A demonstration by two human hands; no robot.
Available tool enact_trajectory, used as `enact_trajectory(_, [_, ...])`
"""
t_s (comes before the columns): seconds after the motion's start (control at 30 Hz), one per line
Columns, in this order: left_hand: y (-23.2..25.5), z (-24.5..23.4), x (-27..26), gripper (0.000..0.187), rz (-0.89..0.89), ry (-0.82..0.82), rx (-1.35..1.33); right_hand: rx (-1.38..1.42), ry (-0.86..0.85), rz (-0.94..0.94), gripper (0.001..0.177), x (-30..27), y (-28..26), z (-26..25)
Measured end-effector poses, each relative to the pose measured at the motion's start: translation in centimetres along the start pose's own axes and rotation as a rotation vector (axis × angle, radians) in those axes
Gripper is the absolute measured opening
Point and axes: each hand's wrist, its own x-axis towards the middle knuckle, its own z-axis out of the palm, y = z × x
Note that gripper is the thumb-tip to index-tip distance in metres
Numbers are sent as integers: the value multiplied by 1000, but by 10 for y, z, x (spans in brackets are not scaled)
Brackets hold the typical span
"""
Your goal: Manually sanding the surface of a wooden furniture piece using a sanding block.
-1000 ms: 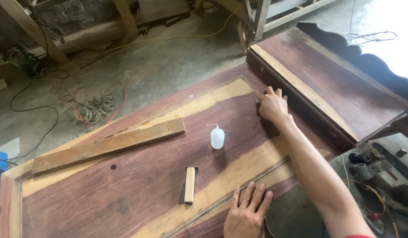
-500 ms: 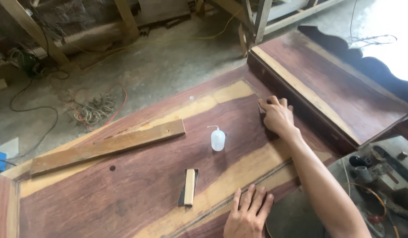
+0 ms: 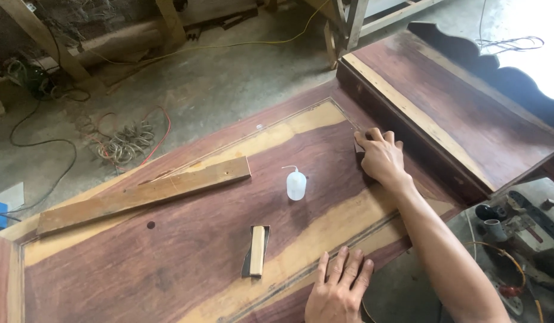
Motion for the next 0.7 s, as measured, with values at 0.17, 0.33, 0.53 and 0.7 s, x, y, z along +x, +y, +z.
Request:
enact_trajectory(0.17, [1, -6, 1, 59, -17, -62, -88, -20, 11, 15, 64, 41, -10, -4])
enact_trajectory(0.33, [-2, 1, 2, 52, -4, -44, -52, -34, 39, -11, 70, 40, -9, 0])
enact_trajectory(0.53, [1, -4, 2, 55, -2, -15, -18, -28, 31, 1, 75, 26, -7, 2])
enact_trajectory(0.7, [-4, 4, -2, 59, 7, -45, -52, 65, 16, 32, 68, 54, -18, -6])
